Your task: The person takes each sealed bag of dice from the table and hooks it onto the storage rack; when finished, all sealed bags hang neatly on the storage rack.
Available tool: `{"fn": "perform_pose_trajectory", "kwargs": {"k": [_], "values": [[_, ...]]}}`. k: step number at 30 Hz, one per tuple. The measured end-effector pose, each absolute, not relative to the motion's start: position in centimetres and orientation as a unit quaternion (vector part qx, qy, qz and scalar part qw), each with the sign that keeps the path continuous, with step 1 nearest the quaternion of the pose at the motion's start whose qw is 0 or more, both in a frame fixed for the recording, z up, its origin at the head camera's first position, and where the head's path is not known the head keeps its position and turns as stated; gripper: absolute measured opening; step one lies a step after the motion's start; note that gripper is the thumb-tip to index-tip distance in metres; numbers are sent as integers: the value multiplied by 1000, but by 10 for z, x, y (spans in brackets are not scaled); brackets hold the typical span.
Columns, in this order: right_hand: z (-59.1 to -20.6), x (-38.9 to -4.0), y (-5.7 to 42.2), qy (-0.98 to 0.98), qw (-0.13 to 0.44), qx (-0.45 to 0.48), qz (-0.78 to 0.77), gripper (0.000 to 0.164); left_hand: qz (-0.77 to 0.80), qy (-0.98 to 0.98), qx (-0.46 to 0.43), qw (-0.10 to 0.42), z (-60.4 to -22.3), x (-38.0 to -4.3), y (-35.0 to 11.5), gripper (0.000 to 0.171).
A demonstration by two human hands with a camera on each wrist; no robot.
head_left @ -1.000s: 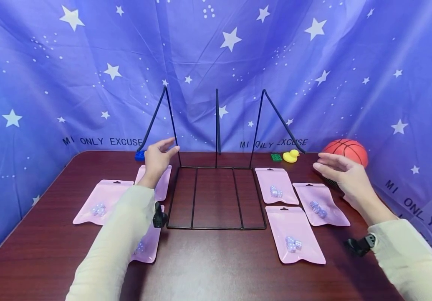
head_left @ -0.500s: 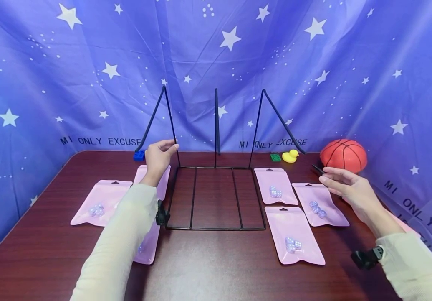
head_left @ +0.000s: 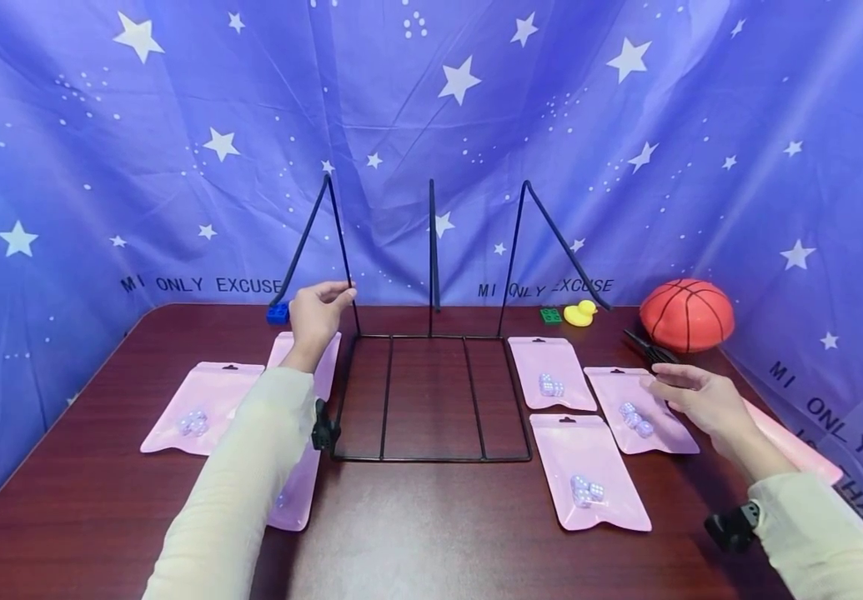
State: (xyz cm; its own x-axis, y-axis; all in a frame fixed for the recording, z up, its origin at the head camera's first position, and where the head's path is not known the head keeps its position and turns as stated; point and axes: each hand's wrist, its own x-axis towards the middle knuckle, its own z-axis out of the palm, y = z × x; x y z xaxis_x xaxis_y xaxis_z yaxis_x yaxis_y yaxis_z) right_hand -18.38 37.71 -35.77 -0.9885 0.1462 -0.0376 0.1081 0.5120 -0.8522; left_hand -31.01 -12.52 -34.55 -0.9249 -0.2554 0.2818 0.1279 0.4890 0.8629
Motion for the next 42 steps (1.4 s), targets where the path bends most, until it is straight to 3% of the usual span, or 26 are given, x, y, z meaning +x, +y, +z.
{"fn": "perform_pose_trajectory", "kwargs": {"k": [3, 5, 9, 18, 33, 42], "values": [[-359, -182, 376, -902, 20, -81, 423, 55, -502, -843, 40, 189, -347, -310, -126, 25], [-360, -181, 376, -920, 21, -79, 383, 62, -502, -843, 41, 189, -347, -310, -126, 25], [-361, -180, 377, -938, 20, -76, 338, 63, -501, -843, 41, 190, -347, -310, -125, 24], [-362, -185, 384, -947, -67, -82, 303, 77, -498, -844, 41, 195, -347, -310, -124, 25], [-358, -190, 388, -960, -85, -76, 257, 91, -493, -846, 42, 199, -348, -311, -123, 25], [-358, -193, 391, -960, -69, -75, 262, 85, -497, -842, 43, 205, -348, -310, -122, 24]]}}
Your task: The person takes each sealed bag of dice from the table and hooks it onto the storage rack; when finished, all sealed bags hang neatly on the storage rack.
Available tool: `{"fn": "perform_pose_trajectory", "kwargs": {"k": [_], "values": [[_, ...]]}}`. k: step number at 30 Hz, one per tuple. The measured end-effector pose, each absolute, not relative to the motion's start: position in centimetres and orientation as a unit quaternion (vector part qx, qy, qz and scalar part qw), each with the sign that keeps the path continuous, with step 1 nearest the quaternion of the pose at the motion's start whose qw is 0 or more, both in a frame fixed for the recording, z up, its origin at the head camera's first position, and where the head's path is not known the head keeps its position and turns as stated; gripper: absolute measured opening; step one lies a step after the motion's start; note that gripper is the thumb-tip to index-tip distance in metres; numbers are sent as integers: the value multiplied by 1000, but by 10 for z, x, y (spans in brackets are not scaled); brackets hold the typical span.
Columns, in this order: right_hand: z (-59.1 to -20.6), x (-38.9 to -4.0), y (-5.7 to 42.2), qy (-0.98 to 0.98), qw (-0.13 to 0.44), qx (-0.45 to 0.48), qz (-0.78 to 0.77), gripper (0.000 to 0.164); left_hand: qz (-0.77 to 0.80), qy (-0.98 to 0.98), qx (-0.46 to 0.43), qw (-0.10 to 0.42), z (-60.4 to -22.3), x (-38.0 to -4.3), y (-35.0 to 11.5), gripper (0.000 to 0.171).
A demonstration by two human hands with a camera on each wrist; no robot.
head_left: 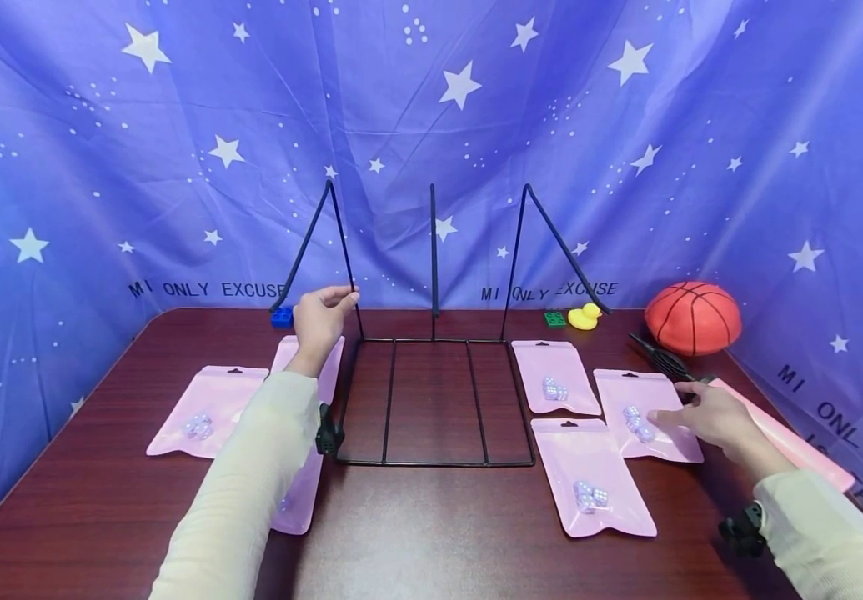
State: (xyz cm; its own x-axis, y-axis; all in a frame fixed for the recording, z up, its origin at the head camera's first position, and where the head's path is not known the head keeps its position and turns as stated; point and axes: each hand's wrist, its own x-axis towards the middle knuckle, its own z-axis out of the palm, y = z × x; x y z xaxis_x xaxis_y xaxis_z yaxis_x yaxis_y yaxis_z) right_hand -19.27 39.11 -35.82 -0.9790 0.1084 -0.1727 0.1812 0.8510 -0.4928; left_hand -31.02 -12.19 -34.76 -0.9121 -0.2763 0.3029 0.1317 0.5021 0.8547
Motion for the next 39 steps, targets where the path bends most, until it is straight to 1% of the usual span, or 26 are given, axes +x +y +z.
{"fn": "perform_pose_trajectory", "kwargs": {"k": [7, 13, 19, 25, 31, 35, 39], "values": [[-360, -194, 392, 956, 51, 75, -278, 72, -505, -838, 54, 199, -347, -309, -121, 24], [-355, -193, 394, 945, 52, 66, -317, 53, -514, -835, 56, 189, -347, -309, -122, 25], [-348, -191, 395, 936, 58, 67, -340, 41, -515, -835, 53, 185, -347, -310, -122, 25], [-342, -191, 396, 939, 62, 50, -335, 41, -515, -836, 55, 182, -347, -310, -122, 25], [-332, -190, 396, 931, 80, 37, -355, 41, -518, -835, 56, 180, -345, -308, -122, 24], [-323, -188, 397, 937, 67, 2, -343, 35, -516, -836, 54, 180, -345, -308, -122, 24], [-311, -184, 397, 952, 40, -26, -304, 33, -513, -837, 52, 183, -345, -308, -123, 24]]}}
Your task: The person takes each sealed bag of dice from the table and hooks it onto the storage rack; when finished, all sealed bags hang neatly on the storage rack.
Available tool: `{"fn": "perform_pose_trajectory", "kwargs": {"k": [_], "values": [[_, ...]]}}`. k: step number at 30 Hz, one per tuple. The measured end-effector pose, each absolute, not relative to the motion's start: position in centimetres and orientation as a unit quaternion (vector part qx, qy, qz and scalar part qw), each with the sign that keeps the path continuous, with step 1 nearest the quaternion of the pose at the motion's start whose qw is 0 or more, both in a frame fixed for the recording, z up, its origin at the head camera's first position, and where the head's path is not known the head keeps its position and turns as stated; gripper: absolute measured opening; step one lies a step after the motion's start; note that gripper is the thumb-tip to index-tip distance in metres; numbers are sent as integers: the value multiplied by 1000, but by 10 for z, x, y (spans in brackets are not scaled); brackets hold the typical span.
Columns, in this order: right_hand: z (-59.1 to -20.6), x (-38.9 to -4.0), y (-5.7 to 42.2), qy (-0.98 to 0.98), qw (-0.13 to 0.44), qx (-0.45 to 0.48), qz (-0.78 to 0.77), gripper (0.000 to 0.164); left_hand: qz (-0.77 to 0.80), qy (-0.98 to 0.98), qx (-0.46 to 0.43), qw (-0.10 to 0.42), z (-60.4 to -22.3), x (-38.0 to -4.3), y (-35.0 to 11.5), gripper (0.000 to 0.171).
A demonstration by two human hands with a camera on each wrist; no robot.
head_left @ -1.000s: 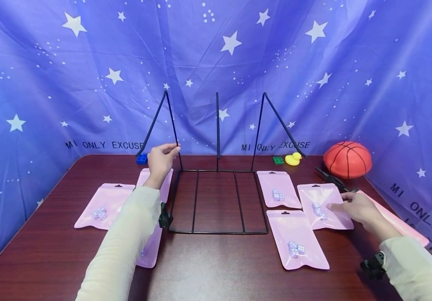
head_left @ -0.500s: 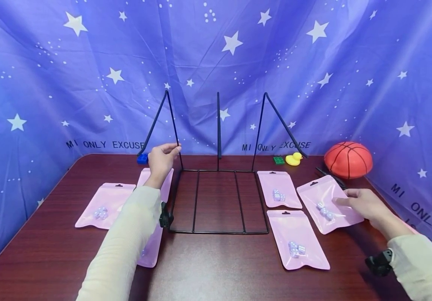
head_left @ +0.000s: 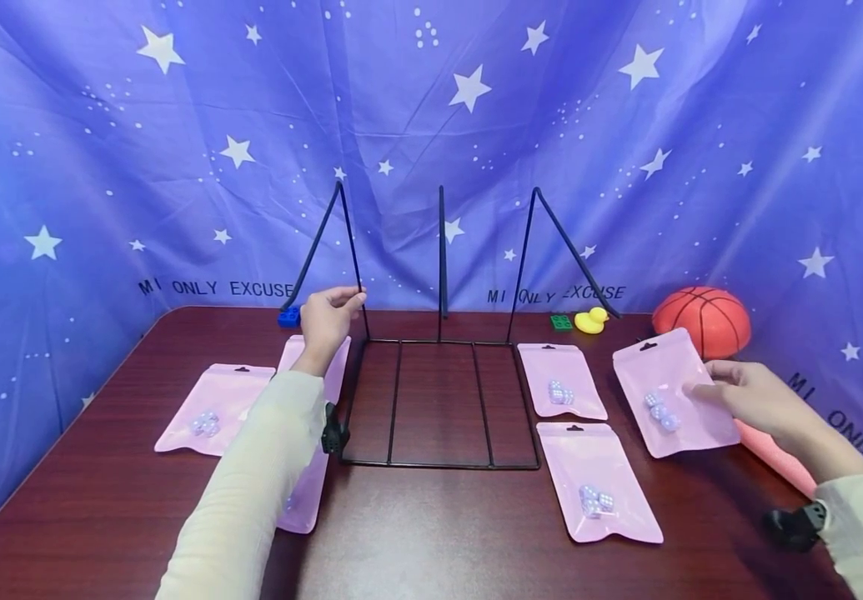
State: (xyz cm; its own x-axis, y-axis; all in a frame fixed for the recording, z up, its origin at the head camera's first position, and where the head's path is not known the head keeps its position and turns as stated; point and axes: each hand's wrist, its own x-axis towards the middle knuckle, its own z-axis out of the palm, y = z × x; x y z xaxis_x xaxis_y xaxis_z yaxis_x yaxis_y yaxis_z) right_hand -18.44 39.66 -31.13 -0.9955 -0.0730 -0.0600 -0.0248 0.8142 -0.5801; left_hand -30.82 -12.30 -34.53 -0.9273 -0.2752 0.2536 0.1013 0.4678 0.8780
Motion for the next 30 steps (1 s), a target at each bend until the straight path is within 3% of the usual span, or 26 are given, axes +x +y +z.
{"fn": "perform_pose_trajectory", "kwargs": {"k": [15, 26, 30], "values": [[-281, -154, 354, 919, -76, -150, -355, 3, -513, -838, 58, 176, -347, -309, -123, 24], [-273, -114, 311, 854, -179, -274, -405, 41, -509, -841, 53, 177, -346, -309, -122, 24], [-270, -106, 301, 828, -209, -317, -414, 47, -504, -844, 55, 177, -346, -309, -123, 24]]}}
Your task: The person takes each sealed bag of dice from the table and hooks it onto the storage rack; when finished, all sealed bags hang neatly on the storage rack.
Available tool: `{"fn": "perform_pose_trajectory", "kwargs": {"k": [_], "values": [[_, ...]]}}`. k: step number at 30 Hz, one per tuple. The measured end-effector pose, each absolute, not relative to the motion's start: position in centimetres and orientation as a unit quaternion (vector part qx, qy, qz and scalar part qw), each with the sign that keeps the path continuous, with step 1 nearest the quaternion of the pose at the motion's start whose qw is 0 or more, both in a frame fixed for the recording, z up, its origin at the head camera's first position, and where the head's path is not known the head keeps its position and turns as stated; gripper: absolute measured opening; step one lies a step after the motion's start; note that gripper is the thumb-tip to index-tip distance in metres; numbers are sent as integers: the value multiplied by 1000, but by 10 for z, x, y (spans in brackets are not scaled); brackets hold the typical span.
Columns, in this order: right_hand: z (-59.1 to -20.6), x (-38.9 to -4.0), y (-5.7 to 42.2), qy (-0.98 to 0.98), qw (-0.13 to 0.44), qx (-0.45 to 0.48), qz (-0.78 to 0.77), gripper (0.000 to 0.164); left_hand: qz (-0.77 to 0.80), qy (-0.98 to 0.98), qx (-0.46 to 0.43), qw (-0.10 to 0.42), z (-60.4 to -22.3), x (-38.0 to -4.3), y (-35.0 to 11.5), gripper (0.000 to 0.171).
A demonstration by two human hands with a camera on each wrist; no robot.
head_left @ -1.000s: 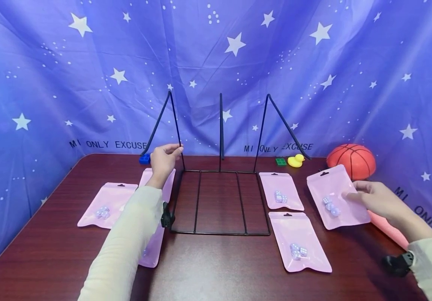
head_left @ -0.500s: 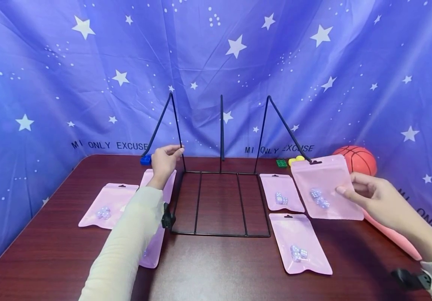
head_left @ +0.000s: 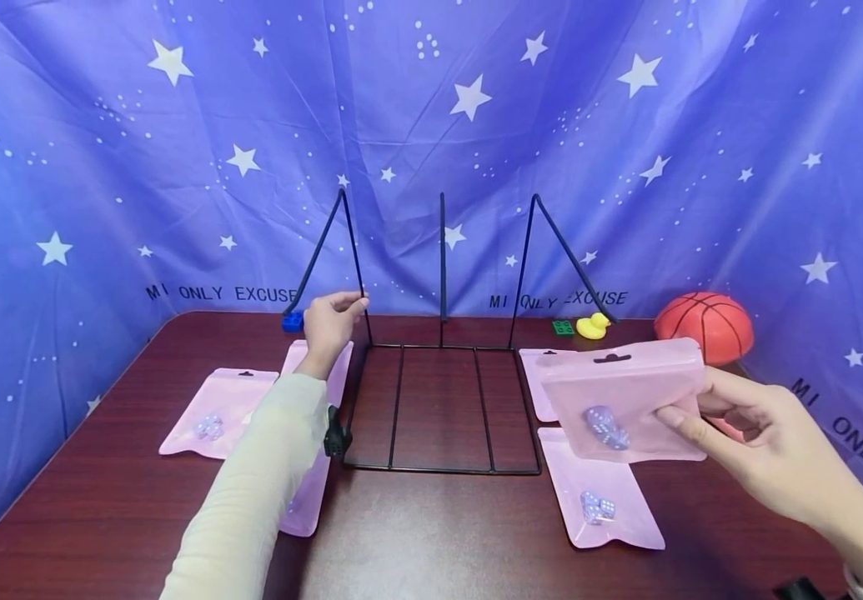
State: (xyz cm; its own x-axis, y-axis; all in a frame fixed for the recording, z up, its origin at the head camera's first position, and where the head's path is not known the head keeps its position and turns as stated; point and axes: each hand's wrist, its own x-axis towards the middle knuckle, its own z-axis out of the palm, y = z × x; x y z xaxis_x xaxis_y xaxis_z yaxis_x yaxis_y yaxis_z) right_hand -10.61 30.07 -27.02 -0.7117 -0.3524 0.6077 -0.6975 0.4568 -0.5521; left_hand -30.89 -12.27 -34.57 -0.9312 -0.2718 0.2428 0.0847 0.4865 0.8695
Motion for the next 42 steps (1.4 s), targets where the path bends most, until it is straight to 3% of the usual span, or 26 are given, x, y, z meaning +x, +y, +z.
{"fn": "perform_pose_trajectory", "kwargs": {"k": [10, 26, 42], "values": [[-261, -101, 287, -845, 220, 232, 428, 39, -502, -845, 53, 175, -346, -309, -125, 25], [-260, -124, 277, -822, 151, 226, 501, 19, -509, -841, 55, 173, -346, -310, -124, 24], [-261, -161, 262, -816, 178, 156, 526, 6, -506, -843, 55, 171, -344, -307, -123, 26]]}}
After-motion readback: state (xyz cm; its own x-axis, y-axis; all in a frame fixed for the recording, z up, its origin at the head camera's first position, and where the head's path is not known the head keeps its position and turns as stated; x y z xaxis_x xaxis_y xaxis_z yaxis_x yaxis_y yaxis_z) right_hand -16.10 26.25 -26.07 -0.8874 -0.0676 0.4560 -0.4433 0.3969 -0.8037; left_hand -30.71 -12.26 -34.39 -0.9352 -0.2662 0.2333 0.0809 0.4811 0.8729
